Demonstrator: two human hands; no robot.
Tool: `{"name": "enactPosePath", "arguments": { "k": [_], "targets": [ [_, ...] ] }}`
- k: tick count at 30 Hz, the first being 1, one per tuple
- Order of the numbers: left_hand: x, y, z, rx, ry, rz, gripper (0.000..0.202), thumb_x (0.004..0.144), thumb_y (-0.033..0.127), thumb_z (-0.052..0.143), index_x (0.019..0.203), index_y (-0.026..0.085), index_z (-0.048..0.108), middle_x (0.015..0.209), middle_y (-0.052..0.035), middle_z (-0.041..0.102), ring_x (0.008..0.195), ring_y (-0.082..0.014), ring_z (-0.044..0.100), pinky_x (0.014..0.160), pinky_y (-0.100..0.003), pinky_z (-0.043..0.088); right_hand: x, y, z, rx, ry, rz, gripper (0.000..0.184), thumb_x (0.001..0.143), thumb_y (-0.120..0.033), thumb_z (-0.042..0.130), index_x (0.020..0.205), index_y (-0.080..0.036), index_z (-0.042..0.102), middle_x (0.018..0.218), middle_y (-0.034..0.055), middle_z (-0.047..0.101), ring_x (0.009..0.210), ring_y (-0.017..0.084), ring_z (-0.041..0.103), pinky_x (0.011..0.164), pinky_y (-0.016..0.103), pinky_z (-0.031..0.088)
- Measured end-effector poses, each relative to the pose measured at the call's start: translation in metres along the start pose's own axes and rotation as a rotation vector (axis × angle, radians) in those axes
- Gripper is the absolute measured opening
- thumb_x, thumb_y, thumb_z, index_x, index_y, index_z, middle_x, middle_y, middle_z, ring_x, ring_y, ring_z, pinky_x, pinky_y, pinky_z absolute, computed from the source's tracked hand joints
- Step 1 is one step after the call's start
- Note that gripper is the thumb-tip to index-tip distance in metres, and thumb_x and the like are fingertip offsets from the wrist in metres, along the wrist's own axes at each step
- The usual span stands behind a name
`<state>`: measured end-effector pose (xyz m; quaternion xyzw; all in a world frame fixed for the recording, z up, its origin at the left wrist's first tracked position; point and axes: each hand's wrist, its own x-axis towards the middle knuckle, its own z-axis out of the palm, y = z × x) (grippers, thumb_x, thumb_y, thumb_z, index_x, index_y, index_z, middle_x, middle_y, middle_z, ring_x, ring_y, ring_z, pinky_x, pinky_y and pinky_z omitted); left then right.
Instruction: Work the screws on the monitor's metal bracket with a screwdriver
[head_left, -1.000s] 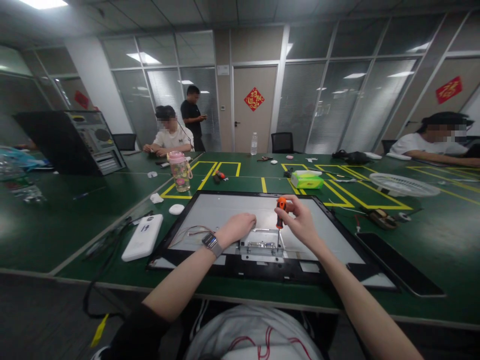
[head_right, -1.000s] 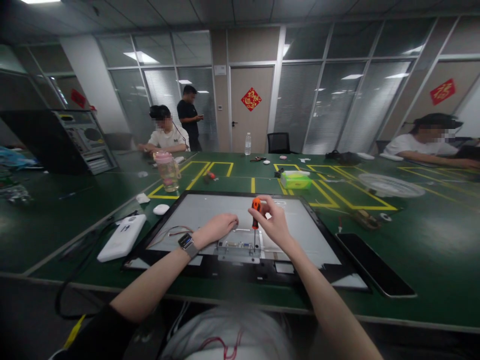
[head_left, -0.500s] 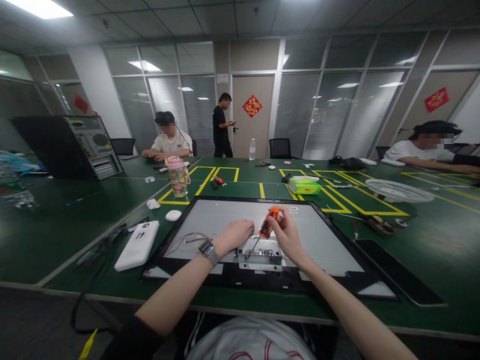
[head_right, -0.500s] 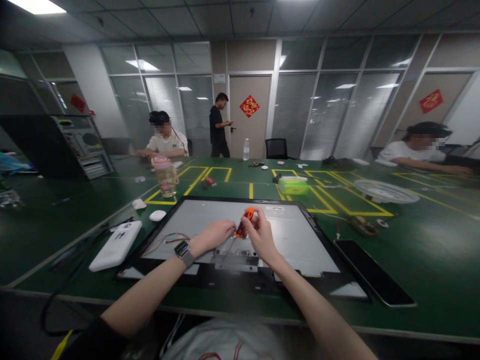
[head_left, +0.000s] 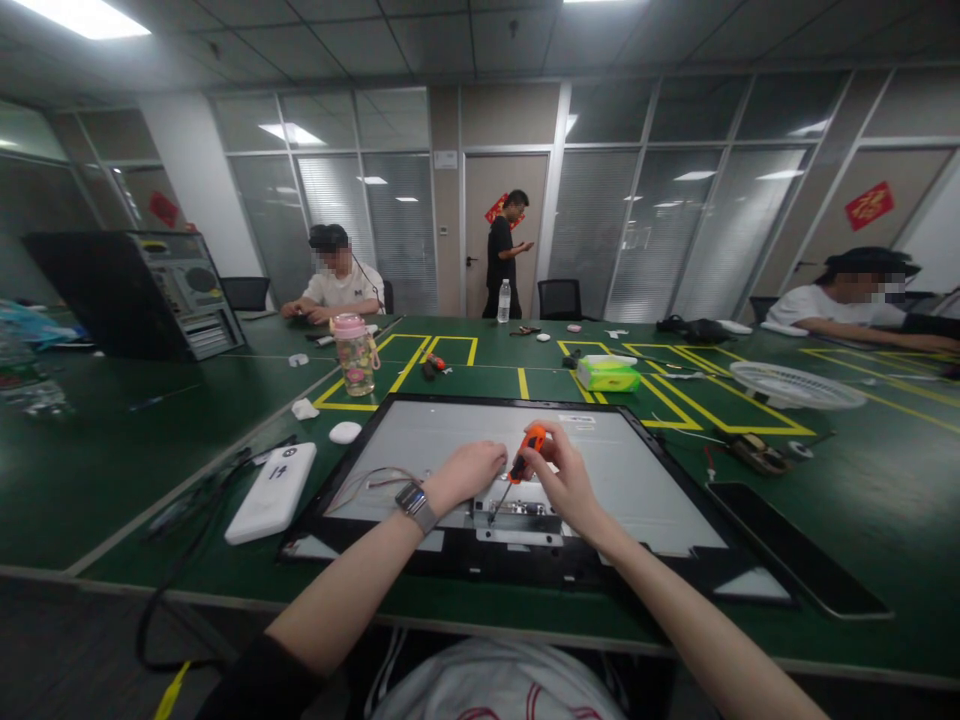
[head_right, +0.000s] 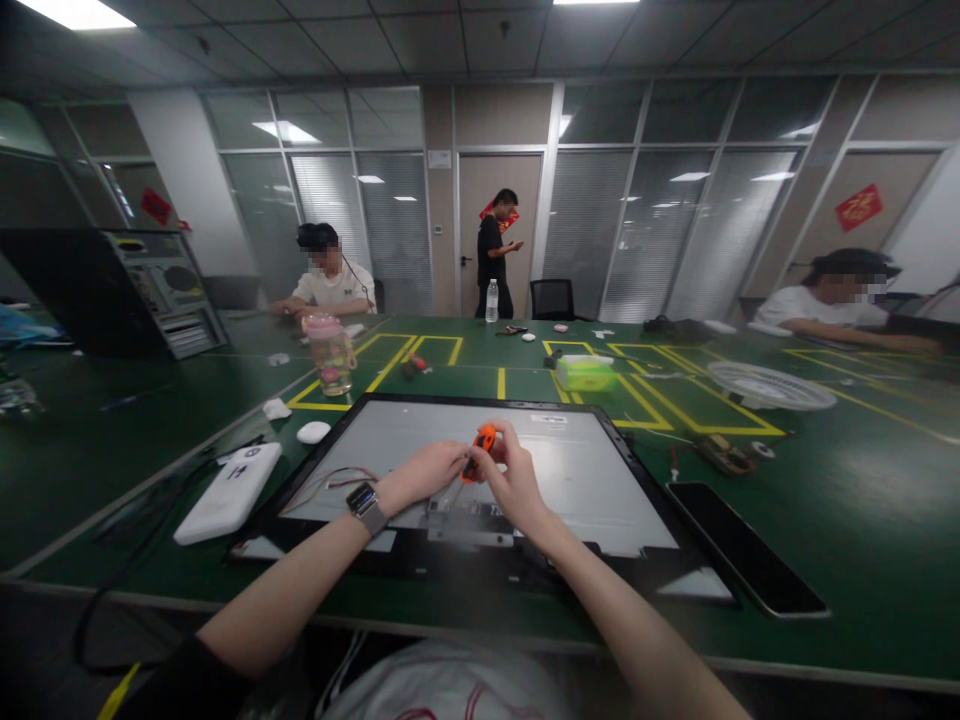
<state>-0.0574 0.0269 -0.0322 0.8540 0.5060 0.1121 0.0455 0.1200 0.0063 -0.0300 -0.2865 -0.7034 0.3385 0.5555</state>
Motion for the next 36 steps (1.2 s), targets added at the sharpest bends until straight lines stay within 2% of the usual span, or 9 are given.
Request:
{"name": "enactPosePath", "arguments": {
  "k": [5, 12, 15, 18, 23, 26, 29, 34, 36],
  "targets": [
    [-0.003, 0.003, -0.005, -0.088, -0.004, -0.019, 0.024, 0.097, 0.019, 0.040, 0.097, 0.015, 0.064, 0.091, -0.0084, 0.071, 0.082, -0.0200, 0.067, 0.078, -0.029, 0.051, 0.007, -0.021, -0.004, -0.069, -0.142, -0.126, 0.018, 0.092, -0.031, 0.056, 0.106, -0.019, 0.059, 0.097, 0.0089, 0.070, 0.091, 0.021, 0.068, 0.082, 0.034, 0.056],
    [-0.004, 0.005, -0.007, -0.116, -0.029, -0.120, 0.025, 0.091, 0.014, 0.044, 0.108, 0.016, 0.063, 0.105, -0.0100, 0.071, 0.093, -0.0217, 0.066, 0.083, -0.030, 0.051, 0.027, -0.053, -0.004, -0.051, -0.505, -0.155, 0.035, 0.097, -0.028, 0.051, 0.131, -0.021, 0.053, 0.105, 0.0086, 0.071, 0.087, 0.017, 0.068, 0.071, 0.028, 0.056],
    [-0.003, 0.003, -0.004, -0.097, -0.025, -0.105, 0.027, 0.088, 0.010, 0.043, 0.105, 0.015, 0.064, 0.099, -0.0101, 0.071, 0.092, -0.0219, 0.065, 0.084, -0.030, 0.051, 0.030, -0.048, 0.003, -0.217, -0.359, -0.263, 0.019, 0.091, -0.033, 0.063, 0.103, -0.019, 0.069, 0.091, 0.0071, 0.071, 0.073, 0.016, 0.065, 0.070, 0.030, 0.054],
    [-0.002, 0.004, -0.005, -0.057, -0.035, -0.084, 0.026, 0.088, 0.008, 0.044, 0.105, 0.013, 0.063, 0.101, -0.0120, 0.071, 0.093, -0.0220, 0.065, 0.084, -0.030, 0.050, 0.027, -0.038, 0.007, -0.320, -0.194, -0.338, 0.026, 0.088, -0.040, 0.067, 0.101, -0.018, 0.071, 0.080, 0.0064, 0.067, 0.066, 0.017, 0.060, 0.066, 0.031, 0.052],
    [0.001, 0.006, -0.006, -0.026, -0.090, -0.067, 0.022, 0.089, 0.009, 0.044, 0.098, 0.013, 0.064, 0.099, -0.0117, 0.071, 0.088, -0.0216, 0.065, 0.079, -0.030, 0.049, 0.022, -0.033, 0.001, -0.059, -0.285, -0.247, 0.036, 0.102, -0.033, 0.041, 0.128, -0.024, 0.064, 0.103, 0.0091, 0.072, 0.096, 0.021, 0.068, 0.086, 0.036, 0.053],
    [0.001, 0.003, -0.003, -0.078, -0.041, -0.059, 0.020, 0.091, 0.012, 0.044, 0.096, 0.014, 0.064, 0.092, -0.0088, 0.070, 0.082, -0.0197, 0.064, 0.076, -0.029, 0.048, 0.023, -0.030, -0.001, 0.077, -0.259, -0.133, 0.024, 0.093, -0.035, 0.059, 0.109, -0.023, 0.073, 0.095, 0.0063, 0.071, 0.090, 0.020, 0.068, 0.081, 0.034, 0.053],
    [-0.001, 0.001, -0.001, -0.148, 0.009, -0.021, 0.021, 0.093, 0.015, 0.044, 0.094, 0.015, 0.064, 0.082, -0.0055, 0.068, 0.073, -0.0171, 0.061, 0.072, -0.027, 0.046, 0.025, -0.024, 0.000, 0.098, -0.147, -0.151, 0.017, 0.084, -0.037, 0.072, 0.090, -0.022, 0.075, 0.088, 0.0048, 0.067, 0.085, 0.019, 0.064, 0.079, 0.033, 0.051],
    [-0.004, 0.003, -0.004, -0.156, 0.018, -0.041, 0.022, 0.095, 0.019, 0.043, 0.090, 0.015, 0.064, 0.077, -0.0048, 0.066, 0.068, -0.0163, 0.058, 0.066, -0.026, 0.043, 0.025, -0.022, -0.001, 0.028, -0.135, -0.158, 0.025, 0.095, -0.038, 0.056, 0.105, -0.023, 0.074, 0.095, 0.0069, 0.066, 0.089, 0.019, 0.062, 0.084, 0.035, 0.049],
    [-0.003, 0.002, -0.002, -0.148, 0.024, -0.038, 0.022, 0.095, 0.019, 0.043, 0.090, 0.015, 0.063, 0.078, -0.0051, 0.066, 0.069, -0.0165, 0.058, 0.066, -0.026, 0.043, 0.025, -0.022, -0.001, 0.059, -0.144, -0.138, 0.024, 0.092, -0.038, 0.060, 0.106, -0.024, 0.074, 0.096, 0.0064, 0.067, 0.088, 0.019, 0.062, 0.082, 0.034, 0.050]
  ]
}}
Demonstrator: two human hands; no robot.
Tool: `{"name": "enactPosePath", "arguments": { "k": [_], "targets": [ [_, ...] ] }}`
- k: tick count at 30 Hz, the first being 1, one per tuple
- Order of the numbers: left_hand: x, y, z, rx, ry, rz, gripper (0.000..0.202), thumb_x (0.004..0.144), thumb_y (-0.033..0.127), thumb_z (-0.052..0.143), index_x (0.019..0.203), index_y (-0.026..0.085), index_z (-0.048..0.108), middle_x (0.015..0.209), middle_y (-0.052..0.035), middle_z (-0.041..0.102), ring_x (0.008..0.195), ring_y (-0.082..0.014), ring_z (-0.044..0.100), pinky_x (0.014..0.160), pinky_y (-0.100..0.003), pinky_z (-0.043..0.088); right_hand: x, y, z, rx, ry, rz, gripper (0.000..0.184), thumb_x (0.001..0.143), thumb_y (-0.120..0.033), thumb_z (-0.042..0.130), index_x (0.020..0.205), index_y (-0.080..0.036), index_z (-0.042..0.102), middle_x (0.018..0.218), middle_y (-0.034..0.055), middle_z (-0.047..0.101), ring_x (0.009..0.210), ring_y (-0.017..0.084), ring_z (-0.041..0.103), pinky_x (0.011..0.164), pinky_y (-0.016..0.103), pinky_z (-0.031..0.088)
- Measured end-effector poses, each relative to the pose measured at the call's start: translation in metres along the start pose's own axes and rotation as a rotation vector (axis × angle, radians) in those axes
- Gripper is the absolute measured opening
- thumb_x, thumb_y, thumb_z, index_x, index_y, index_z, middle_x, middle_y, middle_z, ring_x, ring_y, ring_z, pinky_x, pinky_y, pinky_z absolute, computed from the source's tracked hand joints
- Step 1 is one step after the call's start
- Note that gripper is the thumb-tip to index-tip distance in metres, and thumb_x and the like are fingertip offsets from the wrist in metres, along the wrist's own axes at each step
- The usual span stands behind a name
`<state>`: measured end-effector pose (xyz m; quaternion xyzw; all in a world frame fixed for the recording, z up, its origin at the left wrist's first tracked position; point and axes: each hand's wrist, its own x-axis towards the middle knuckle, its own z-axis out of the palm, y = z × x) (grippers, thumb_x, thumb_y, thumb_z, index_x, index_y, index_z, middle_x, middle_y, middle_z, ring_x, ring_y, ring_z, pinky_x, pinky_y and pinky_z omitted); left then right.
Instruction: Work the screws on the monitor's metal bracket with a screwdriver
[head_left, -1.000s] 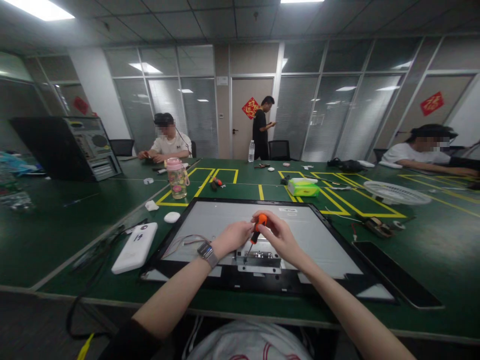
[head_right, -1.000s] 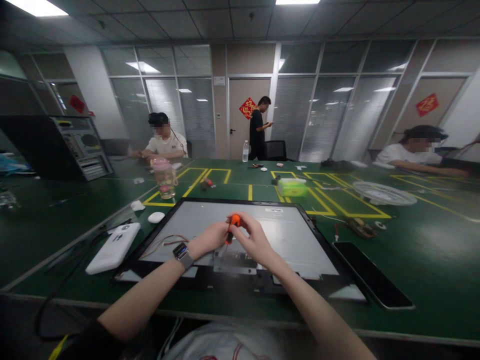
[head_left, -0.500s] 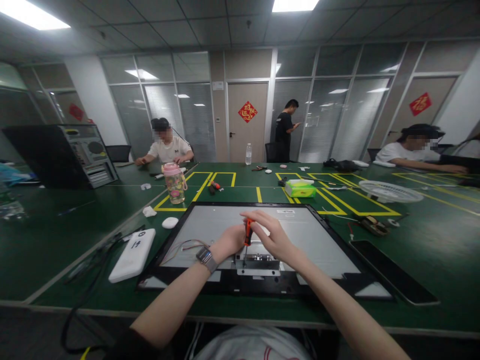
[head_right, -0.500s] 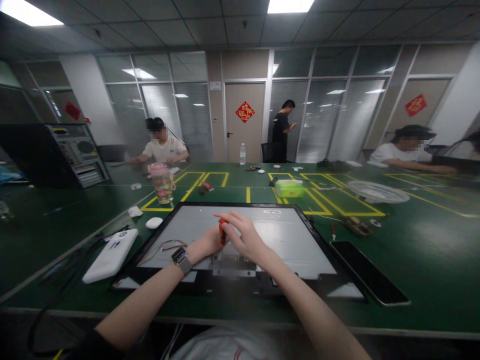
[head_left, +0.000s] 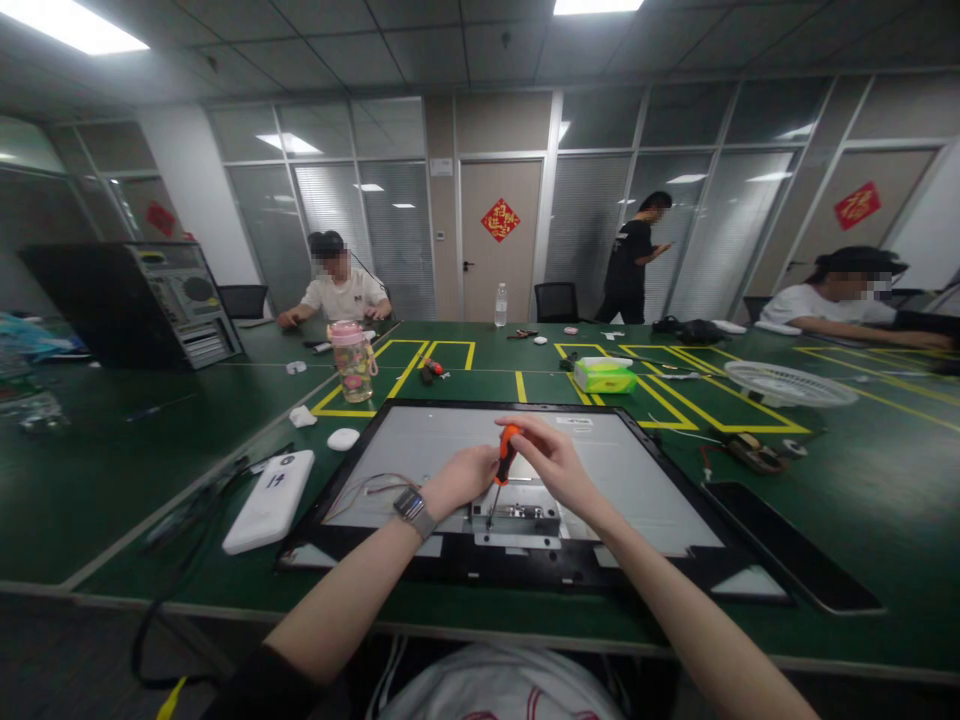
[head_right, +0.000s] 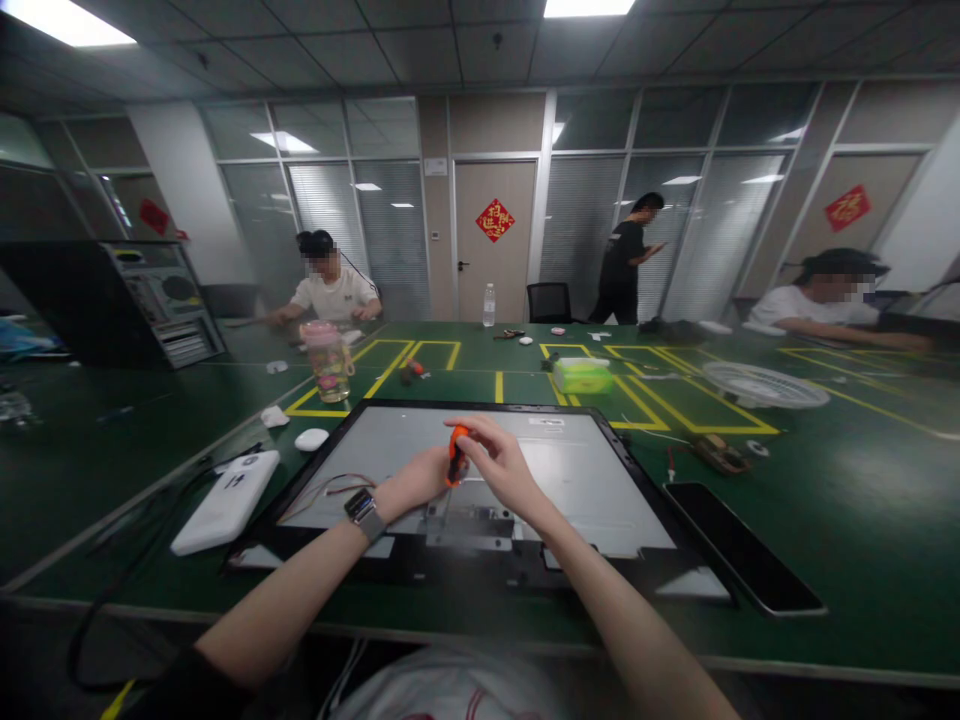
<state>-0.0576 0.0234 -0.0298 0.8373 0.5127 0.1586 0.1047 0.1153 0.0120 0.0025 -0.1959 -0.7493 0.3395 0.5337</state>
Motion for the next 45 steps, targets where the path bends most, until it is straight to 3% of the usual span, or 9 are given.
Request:
{"name": "enactPosePath", "arguments": {
  "k": [6, 12, 18, 22, 27, 33, 35, 39, 45],
  "targets": [
    [0.003, -0.005, 0.005, 0.015, 0.025, 0.046, 0.023, 0.096, 0.020, 0.043, 0.088, 0.015, 0.064, 0.079, -0.0062, 0.066, 0.067, -0.0163, 0.057, 0.066, -0.027, 0.044, 0.002, 0.002, 0.001, 0.165, 0.083, 0.055, 0.017, 0.078, -0.040, 0.077, 0.080, -0.023, 0.076, 0.082, 0.0032, 0.062, 0.080, 0.019, 0.061, 0.075, 0.034, 0.050],
    [-0.001, 0.004, -0.003, -0.002, -0.012, 0.010, 0.025, 0.094, 0.015, 0.042, 0.084, 0.015, 0.064, 0.078, -0.0063, 0.067, 0.068, -0.0168, 0.060, 0.067, -0.027, 0.044, 0.000, 0.002, 0.003, 0.414, -0.025, 0.254, 0.032, 0.088, -0.049, 0.064, 0.103, -0.022, 0.074, 0.088, 0.0055, 0.072, 0.085, 0.019, 0.067, 0.084, 0.036, 0.051],
    [-0.001, 0.005, -0.003, 0.019, -0.028, -0.032, 0.025, 0.096, 0.020, 0.040, 0.094, 0.015, 0.065, 0.083, -0.0083, 0.070, 0.075, -0.0200, 0.064, 0.068, -0.028, 0.046, 0.001, 0.004, 0.001, 0.352, -0.024, 0.202, 0.027, 0.081, -0.048, 0.072, 0.087, -0.022, 0.075, 0.092, 0.0043, 0.070, 0.082, 0.017, 0.065, 0.077, 0.030, 0.053],
    [0.001, 0.005, -0.002, 0.053, -0.047, -0.054, 0.027, 0.096, 0.020, 0.038, 0.097, 0.014, 0.065, 0.088, -0.0094, 0.070, 0.081, -0.0218, 0.066, 0.073, -0.029, 0.047, 0.001, 0.001, -0.001, 0.410, -0.080, 0.256, 0.035, 0.085, -0.049, 0.069, 0.106, -0.022, 0.074, 0.096, 0.0073, 0.074, 0.091, 0.020, 0.069, 0.088, 0.036, 0.054],
    [0.001, 0.006, -0.004, 0.091, -0.082, -0.032, 0.025, 0.093, 0.016, 0.041, 0.096, 0.014, 0.065, 0.097, -0.0109, 0.071, 0.088, -0.0223, 0.066, 0.079, -0.030, 0.048, 0.001, -0.003, -0.005, 0.395, -0.169, 0.209, 0.037, 0.092, -0.046, 0.061, 0.120, -0.024, 0.070, 0.110, 0.0097, 0.074, 0.101, 0.022, 0.070, 0.097, 0.042, 0.052],
    [-0.001, 0.003, -0.002, 0.010, -0.012, 0.009, 0.023, 0.095, 0.019, 0.042, 0.101, 0.015, 0.064, 0.091, -0.0089, 0.071, 0.082, -0.0201, 0.066, 0.075, -0.029, 0.048, 0.001, -0.005, -0.004, 0.100, -0.031, 0.085, 0.023, 0.082, -0.042, 0.073, 0.096, -0.024, 0.078, 0.094, 0.0063, 0.066, 0.086, 0.018, 0.065, 0.072, 0.030, 0.056],
    [-0.001, 0.003, -0.001, 0.011, -0.008, -0.007, 0.022, 0.096, 0.021, 0.043, 0.098, 0.015, 0.064, 0.087, -0.0086, 0.070, 0.080, -0.0202, 0.065, 0.074, -0.029, 0.048, 0.001, -0.006, -0.002, 0.044, -0.001, 0.063, 0.026, 0.087, -0.043, 0.067, 0.101, -0.024, 0.078, 0.093, 0.0064, 0.065, 0.087, 0.018, 0.064, 0.077, 0.032, 0.055],
    [-0.001, 0.004, -0.002, 0.042, -0.048, -0.053, 0.025, 0.096, 0.021, 0.041, 0.090, 0.015, 0.064, 0.084, -0.0086, 0.069, 0.078, -0.0207, 0.065, 0.073, -0.030, 0.047, 0.000, -0.007, -0.001, 0.100, -0.061, 0.105, 0.033, 0.094, -0.044, 0.057, 0.113, -0.023, 0.073, 0.097, 0.0079, 0.070, 0.093, 0.021, 0.067, 0.090, 0.040, 0.053],
    [0.000, -0.002, 0.003, 0.048, 0.010, 0.028, 0.025, 0.097, 0.021, 0.040, 0.095, 0.015, 0.065, 0.088, -0.0090, 0.069, 0.078, -0.0199, 0.065, 0.071, -0.028, 0.047, -0.001, -0.001, -0.001, 0.188, 0.036, 0.094, 0.018, 0.078, -0.041, 0.077, 0.083, -0.024, 0.077, 0.090, 0.0049, 0.063, 0.083, 0.018, 0.063, 0.071, 0.031, 0.055]
  ]
}}
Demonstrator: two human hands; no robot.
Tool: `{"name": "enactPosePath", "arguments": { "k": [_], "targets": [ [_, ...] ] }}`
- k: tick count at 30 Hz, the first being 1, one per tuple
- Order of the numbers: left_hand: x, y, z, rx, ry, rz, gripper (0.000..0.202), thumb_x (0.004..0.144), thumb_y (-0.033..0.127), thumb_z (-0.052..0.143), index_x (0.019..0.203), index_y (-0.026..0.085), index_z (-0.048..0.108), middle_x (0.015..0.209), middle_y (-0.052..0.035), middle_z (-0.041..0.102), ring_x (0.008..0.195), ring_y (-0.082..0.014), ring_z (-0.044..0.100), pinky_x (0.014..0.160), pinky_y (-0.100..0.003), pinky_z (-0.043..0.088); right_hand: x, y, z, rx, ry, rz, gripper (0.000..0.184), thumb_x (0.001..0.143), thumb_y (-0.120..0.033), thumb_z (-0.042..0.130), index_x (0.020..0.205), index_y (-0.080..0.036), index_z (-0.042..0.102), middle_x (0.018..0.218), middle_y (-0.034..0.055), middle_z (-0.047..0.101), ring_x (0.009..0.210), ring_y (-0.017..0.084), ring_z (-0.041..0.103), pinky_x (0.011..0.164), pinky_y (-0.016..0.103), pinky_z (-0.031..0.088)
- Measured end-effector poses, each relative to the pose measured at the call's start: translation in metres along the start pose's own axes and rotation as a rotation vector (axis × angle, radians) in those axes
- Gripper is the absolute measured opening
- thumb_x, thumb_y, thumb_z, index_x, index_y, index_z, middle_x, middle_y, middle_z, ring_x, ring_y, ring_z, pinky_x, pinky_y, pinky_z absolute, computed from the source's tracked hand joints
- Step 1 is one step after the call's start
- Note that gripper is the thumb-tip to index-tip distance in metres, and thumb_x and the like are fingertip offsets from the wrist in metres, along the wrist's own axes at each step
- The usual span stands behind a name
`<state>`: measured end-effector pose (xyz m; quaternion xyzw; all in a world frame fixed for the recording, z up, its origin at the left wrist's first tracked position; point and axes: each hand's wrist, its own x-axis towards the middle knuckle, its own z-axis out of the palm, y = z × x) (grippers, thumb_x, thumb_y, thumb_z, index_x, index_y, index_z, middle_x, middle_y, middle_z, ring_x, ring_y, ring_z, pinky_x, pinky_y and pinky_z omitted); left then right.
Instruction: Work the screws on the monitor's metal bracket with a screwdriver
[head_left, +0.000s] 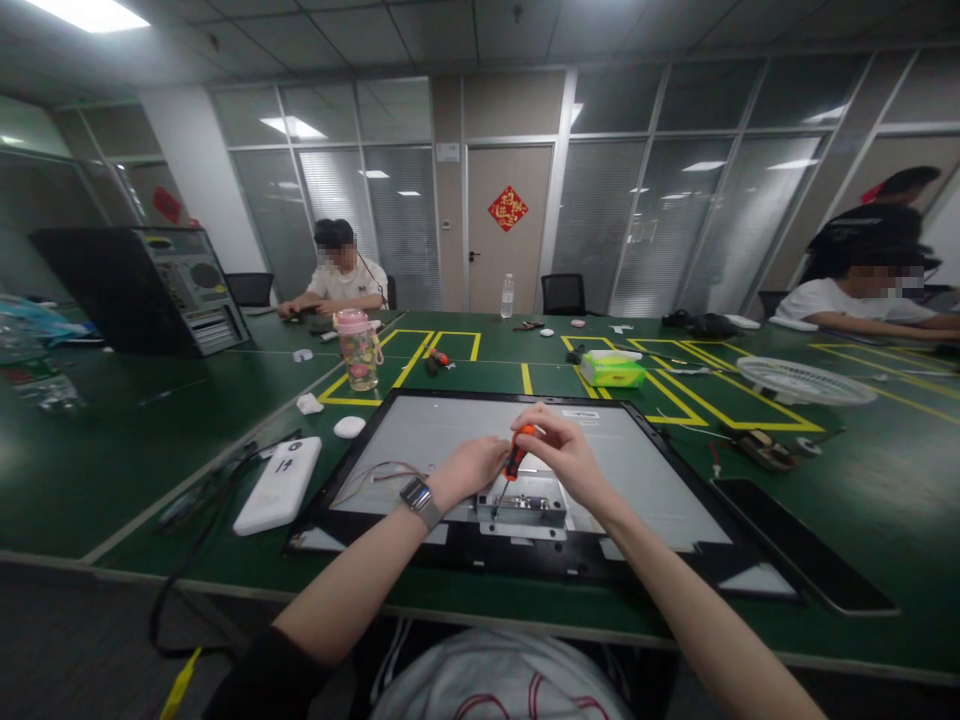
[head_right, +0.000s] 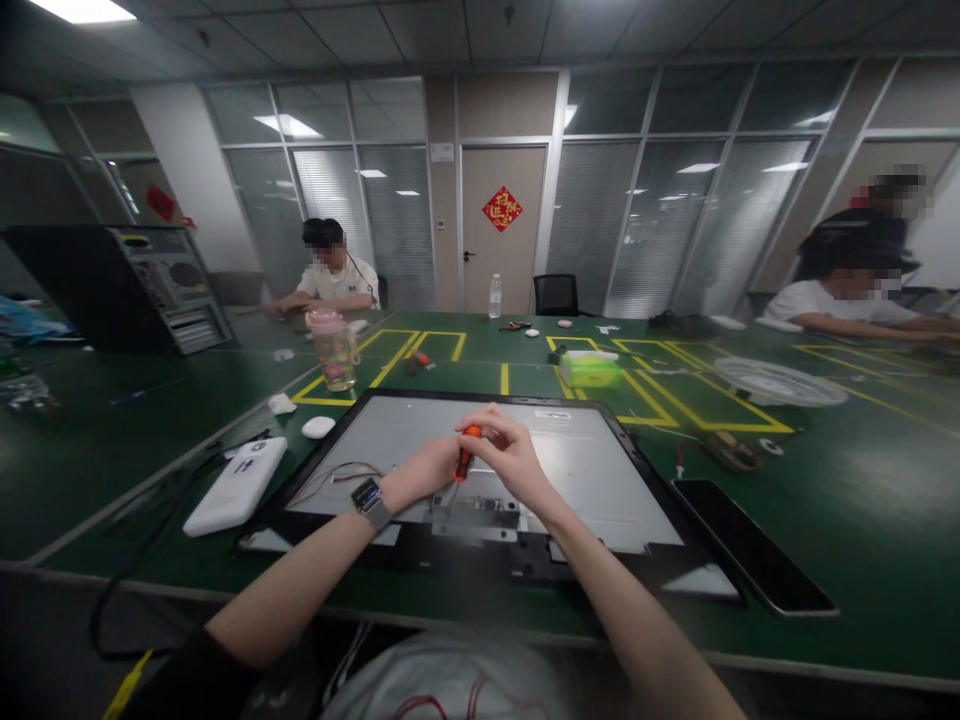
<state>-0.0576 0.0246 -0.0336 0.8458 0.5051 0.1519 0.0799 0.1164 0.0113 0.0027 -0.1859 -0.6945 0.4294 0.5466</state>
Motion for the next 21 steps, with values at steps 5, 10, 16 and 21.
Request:
{"name": "enactPosePath", "arguments": {
  "k": [5, 10, 16, 21],
  "targets": [
    [0.002, -0.003, 0.005, 0.025, -0.015, -0.031, 0.026, 0.097, 0.022, 0.040, 0.095, 0.015, 0.066, 0.087, -0.0099, 0.070, 0.079, -0.0219, 0.066, 0.072, -0.030, 0.048, 0.000, 0.001, -0.002, 0.212, -0.073, 0.154, 0.030, 0.084, -0.050, 0.069, 0.093, -0.021, 0.074, 0.083, 0.0051, 0.067, 0.076, 0.018, 0.064, 0.076, 0.035, 0.055],
    [0.001, 0.002, 0.000, 0.032, -0.039, -0.038, 0.031, 0.098, 0.024, 0.040, 0.091, 0.013, 0.068, 0.084, -0.0112, 0.070, 0.082, -0.0231, 0.067, 0.075, -0.031, 0.049, 0.000, 0.000, -0.003, 0.327, -0.100, 0.220, 0.029, 0.082, -0.049, 0.071, 0.093, -0.022, 0.072, 0.089, 0.0055, 0.070, 0.085, 0.019, 0.067, 0.087, 0.036, 0.053],
    [0.001, 0.000, 0.001, 0.025, -0.044, -0.063, 0.029, 0.098, 0.024, 0.040, 0.096, 0.013, 0.067, 0.088, -0.0116, 0.071, 0.083, -0.0231, 0.067, 0.075, -0.031, 0.049, 0.000, -0.004, -0.004, 0.265, -0.145, 0.212, 0.031, 0.082, -0.049, 0.072, 0.096, -0.022, 0.071, 0.091, 0.0064, 0.071, 0.087, 0.020, 0.068, 0.086, 0.036, 0.054],
    [0.005, -0.008, 0.008, 0.040, -0.043, -0.013, 0.032, 0.099, 0.023, 0.036, 0.105, 0.013, 0.065, 0.098, -0.0128, 0.071, 0.086, -0.0232, 0.067, 0.078, -0.033, 0.049, 0.000, -0.005, -0.003, 0.247, -0.163, 0.187, 0.036, 0.089, -0.051, 0.063, 0.108, -0.021, 0.071, 0.095, 0.0087, 0.074, 0.090, 0.021, 0.070, 0.089, 0.040, 0.054]
  ]
}}
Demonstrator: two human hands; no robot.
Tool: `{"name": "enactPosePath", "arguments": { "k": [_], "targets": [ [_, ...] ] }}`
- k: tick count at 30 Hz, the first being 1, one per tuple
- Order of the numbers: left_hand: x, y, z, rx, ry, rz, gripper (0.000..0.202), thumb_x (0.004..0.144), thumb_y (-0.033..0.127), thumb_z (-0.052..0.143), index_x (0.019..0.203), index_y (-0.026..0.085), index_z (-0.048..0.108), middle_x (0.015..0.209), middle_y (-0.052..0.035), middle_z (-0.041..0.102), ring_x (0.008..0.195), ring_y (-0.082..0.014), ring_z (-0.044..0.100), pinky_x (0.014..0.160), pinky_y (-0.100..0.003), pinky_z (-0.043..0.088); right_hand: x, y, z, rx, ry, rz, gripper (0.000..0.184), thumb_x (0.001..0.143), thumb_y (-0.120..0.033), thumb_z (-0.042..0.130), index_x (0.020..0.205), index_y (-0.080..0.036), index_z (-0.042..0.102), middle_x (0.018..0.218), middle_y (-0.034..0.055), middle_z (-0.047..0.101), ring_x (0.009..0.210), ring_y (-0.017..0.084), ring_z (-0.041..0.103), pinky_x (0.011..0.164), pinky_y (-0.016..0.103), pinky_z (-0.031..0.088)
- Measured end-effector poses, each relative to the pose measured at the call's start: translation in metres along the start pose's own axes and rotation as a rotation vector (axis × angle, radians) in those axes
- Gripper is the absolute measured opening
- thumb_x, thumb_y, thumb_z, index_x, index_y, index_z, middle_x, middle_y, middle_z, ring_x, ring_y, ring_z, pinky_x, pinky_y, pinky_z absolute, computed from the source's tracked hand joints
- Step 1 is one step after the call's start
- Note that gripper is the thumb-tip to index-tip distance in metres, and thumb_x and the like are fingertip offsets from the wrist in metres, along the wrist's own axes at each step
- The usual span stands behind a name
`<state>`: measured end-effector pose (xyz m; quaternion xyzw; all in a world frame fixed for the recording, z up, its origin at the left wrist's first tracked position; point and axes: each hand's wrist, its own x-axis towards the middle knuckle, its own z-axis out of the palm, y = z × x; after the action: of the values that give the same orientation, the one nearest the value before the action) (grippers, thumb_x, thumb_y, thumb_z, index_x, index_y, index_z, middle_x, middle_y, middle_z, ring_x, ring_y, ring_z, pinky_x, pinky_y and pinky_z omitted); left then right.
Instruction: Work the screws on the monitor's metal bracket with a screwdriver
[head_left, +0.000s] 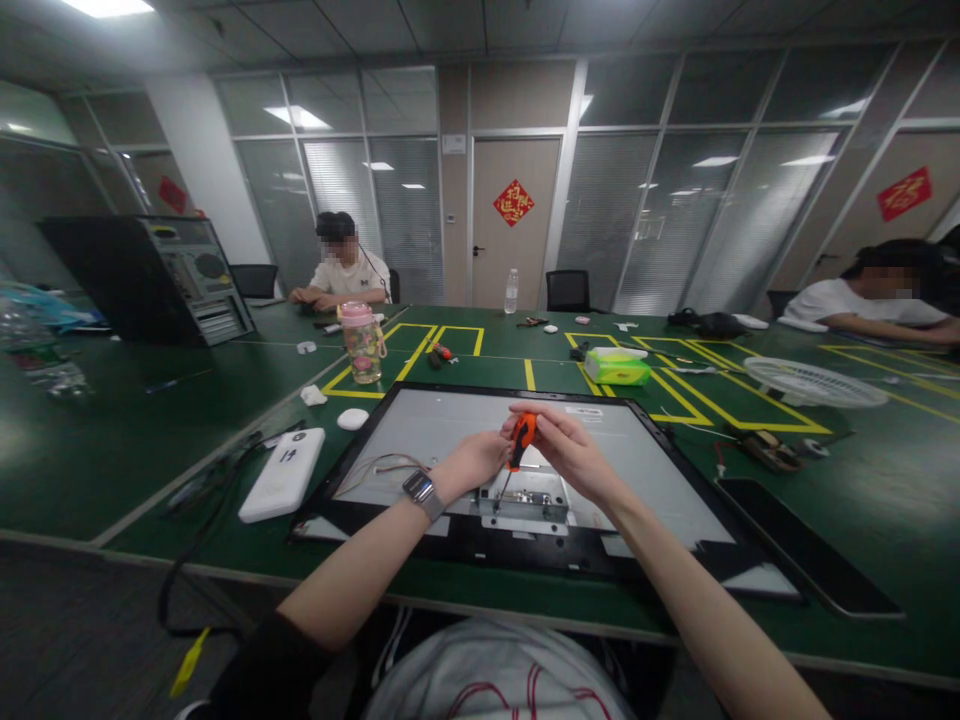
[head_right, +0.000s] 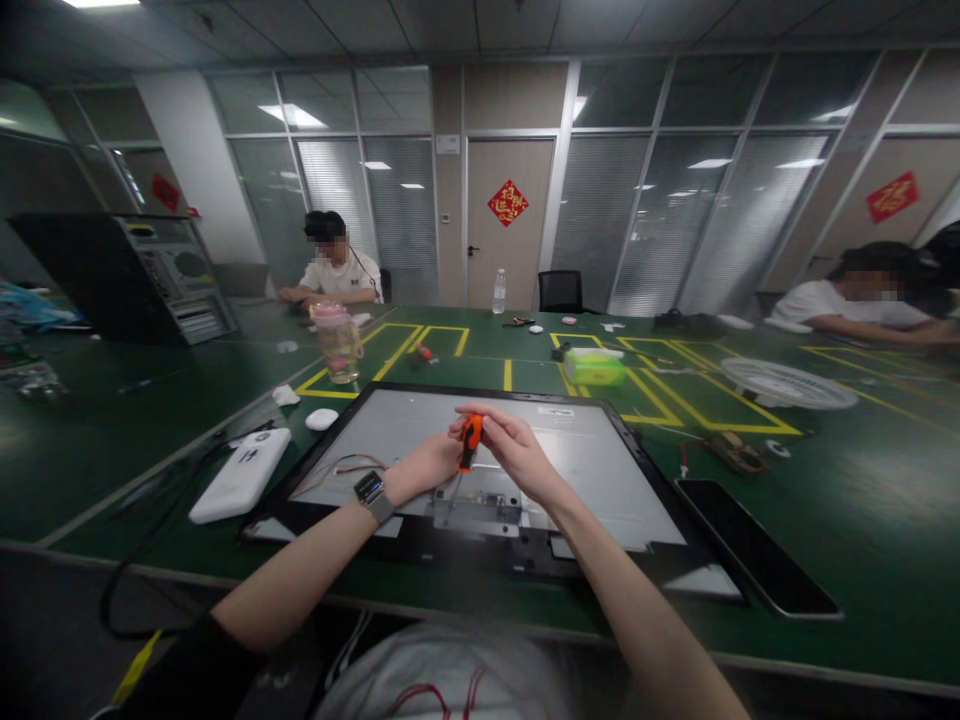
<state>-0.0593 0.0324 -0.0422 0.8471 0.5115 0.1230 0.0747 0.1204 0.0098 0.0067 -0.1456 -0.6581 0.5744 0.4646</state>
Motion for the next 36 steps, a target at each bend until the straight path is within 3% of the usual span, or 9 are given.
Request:
{"name": "enactPosePath", "arguments": {
  "k": [3, 8, 14, 19, 25, 29, 31, 36],
  "targets": [
    [-0.001, 0.001, -0.002, -0.013, 0.011, 0.001, 0.030, 0.098, 0.022, 0.037, 0.102, 0.014, 0.066, 0.097, -0.0121, 0.071, 0.085, -0.0230, 0.066, 0.077, -0.032, 0.049, 0.000, 0.005, 0.000, -0.064, 0.040, -0.026, 0.032, 0.088, -0.048, 0.064, 0.105, -0.023, 0.074, 0.094, 0.0073, 0.073, 0.089, 0.021, 0.069, 0.090, 0.040, 0.054],
    [-0.006, 0.009, -0.010, -0.041, 0.027, 0.000, 0.026, 0.096, 0.022, 0.042, 0.096, 0.015, 0.067, 0.086, -0.0096, 0.071, 0.079, -0.0221, 0.066, 0.072, -0.030, 0.048, -0.001, 0.007, 0.003, -0.190, 0.133, -0.176, 0.016, 0.078, -0.039, 0.078, 0.083, -0.024, 0.076, 0.090, 0.0040, 0.066, 0.085, 0.019, 0.064, 0.074, 0.031, 0.055],
    [-0.008, 0.015, -0.017, -0.008, -0.029, -0.038, 0.024, 0.094, 0.014, 0.042, 0.097, 0.014, 0.065, 0.092, -0.0108, 0.071, 0.079, -0.0209, 0.066, 0.071, -0.029, 0.048, -0.003, 0.002, 0.007, -0.303, 0.062, -0.146, 0.031, 0.095, -0.041, 0.056, 0.118, -0.027, 0.070, 0.105, 0.0070, 0.071, 0.096, 0.021, 0.067, 0.092, 0.040, 0.052],
    [-0.008, 0.014, -0.016, -0.038, 0.020, 0.002, 0.027, 0.097, 0.021, 0.040, 0.098, 0.014, 0.066, 0.087, -0.0101, 0.071, 0.079, -0.0219, 0.066, 0.072, -0.030, 0.048, -0.002, 0.007, 0.005, -0.382, 0.154, -0.253, 0.019, 0.085, -0.037, 0.071, 0.099, -0.026, 0.076, 0.097, 0.0066, 0.066, 0.093, 0.021, 0.063, 0.085, 0.036, 0.053],
    [-0.010, 0.019, -0.021, -0.009, -0.040, -0.024, 0.027, 0.094, 0.014, 0.038, 0.096, 0.013, 0.065, 0.093, -0.0110, 0.071, 0.081, -0.0206, 0.065, 0.076, -0.030, 0.049, -0.004, 0.007, 0.004, -0.239, 0.039, -0.143, 0.035, 0.094, -0.041, 0.057, 0.127, -0.029, 0.066, 0.108, 0.0072, 0.071, 0.096, 0.021, 0.068, 0.091, 0.040, 0.053],
    [-0.010, 0.019, -0.021, -0.021, -0.001, -0.033, 0.025, 0.095, 0.017, 0.041, 0.101, 0.014, 0.065, 0.095, -0.0119, 0.071, 0.085, -0.0224, 0.066, 0.077, -0.031, 0.050, -0.004, 0.007, 0.005, -0.269, 0.125, -0.206, 0.022, 0.081, -0.034, 0.075, 0.103, -0.027, 0.076, 0.097, 0.0053, 0.070, 0.092, 0.020, 0.066, 0.084, 0.034, 0.054],
    [-0.010, 0.019, -0.021, -0.021, 0.001, -0.031, 0.025, 0.095, 0.017, 0.042, 0.102, 0.014, 0.065, 0.094, -0.0123, 0.071, 0.085, -0.0233, 0.067, 0.077, -0.032, 0.050, -0.004, 0.006, 0.006, -0.303, 0.151, -0.261, 0.016, 0.081, -0.032, 0.076, 0.096, -0.027, 0.077, 0.095, 0.0048, 0.068, 0.092, 0.020, 0.065, 0.084, 0.033, 0.053],
    [-0.010, 0.023, -0.024, -0.023, -0.042, -0.044, 0.025, 0.093, 0.014, 0.040, 0.095, 0.012, 0.065, 0.092, -0.0124, 0.071, 0.081, -0.0225, 0.067, 0.075, -0.032, 0.050, -0.005, 0.002, 0.010, -0.296, 0.039, -0.187, 0.032, 0.097, -0.035, 0.053, 0.126, -0.029, 0.066, 0.111, 0.0076, 0.070, 0.098, 0.021, 0.067, 0.088, 0.038, 0.053]
  ]
}}
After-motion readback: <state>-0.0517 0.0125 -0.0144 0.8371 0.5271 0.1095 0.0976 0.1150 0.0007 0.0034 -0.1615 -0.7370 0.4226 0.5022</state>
